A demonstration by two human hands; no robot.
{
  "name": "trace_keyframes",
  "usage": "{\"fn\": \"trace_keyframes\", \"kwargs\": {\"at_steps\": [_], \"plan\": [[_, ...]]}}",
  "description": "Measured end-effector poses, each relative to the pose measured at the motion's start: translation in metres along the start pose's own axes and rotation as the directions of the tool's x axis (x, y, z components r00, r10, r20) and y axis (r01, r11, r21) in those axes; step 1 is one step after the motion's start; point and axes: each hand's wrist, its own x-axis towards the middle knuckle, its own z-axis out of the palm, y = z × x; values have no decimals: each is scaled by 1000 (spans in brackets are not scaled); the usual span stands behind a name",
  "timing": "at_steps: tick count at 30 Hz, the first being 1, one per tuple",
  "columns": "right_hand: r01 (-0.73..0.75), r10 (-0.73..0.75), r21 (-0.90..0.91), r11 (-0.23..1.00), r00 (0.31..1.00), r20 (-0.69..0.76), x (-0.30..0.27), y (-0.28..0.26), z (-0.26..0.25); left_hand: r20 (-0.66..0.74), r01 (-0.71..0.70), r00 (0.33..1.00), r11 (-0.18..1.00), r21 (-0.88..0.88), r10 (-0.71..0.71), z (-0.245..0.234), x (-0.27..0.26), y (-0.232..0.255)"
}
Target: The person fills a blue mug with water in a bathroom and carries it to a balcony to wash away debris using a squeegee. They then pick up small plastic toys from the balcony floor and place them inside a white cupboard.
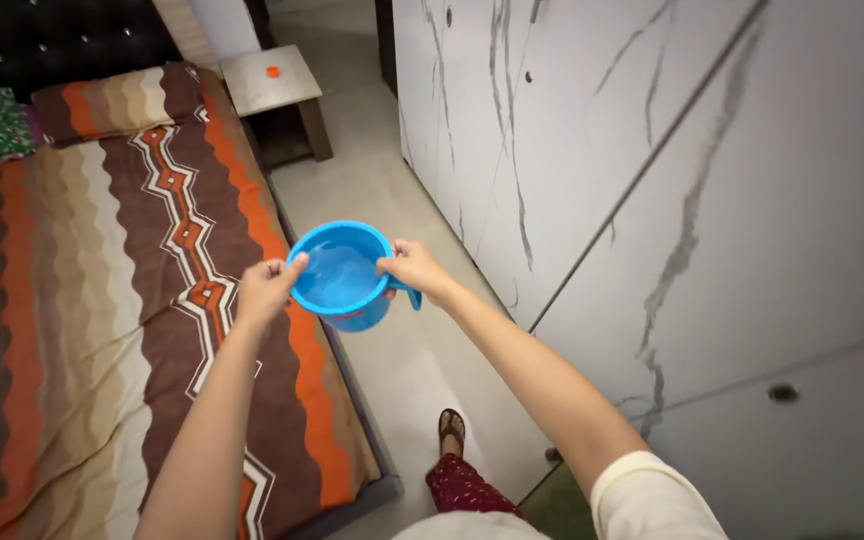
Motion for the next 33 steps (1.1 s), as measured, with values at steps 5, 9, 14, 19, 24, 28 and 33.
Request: {"fn": "trace_keyframes", "kwargs": {"at_steps": [5,9,14,19,24,28,33], "plan": [[-19,19,-14,1000,1000,-11,114,-29,-53,-22,108,994,990,-92,-110,40,120,21],[38,-39,51,998,999,19,199,-52,-97,38,241,970,934,-263,-240,66,200,36],[22,-23,94,995,1000,11,286,-80,-137,81,314,949,908,-276,-304,90,284,60],[31,-35,111,993,999,33,366,-104,-154,55,254,966,898,-361,-251,99,366,70],[58,-65,85,995,995,82,463,-126,-161,-55,205,969,907,-369,-241,96,469,73],[81,-95,93,992,983,155,555,-135,-167,-138,126,972,921,-368,-188,92,570,63],[45,-63,89,995,977,204,662,-151,-177,-141,155,965,914,-376,-222,93,691,45]]}}
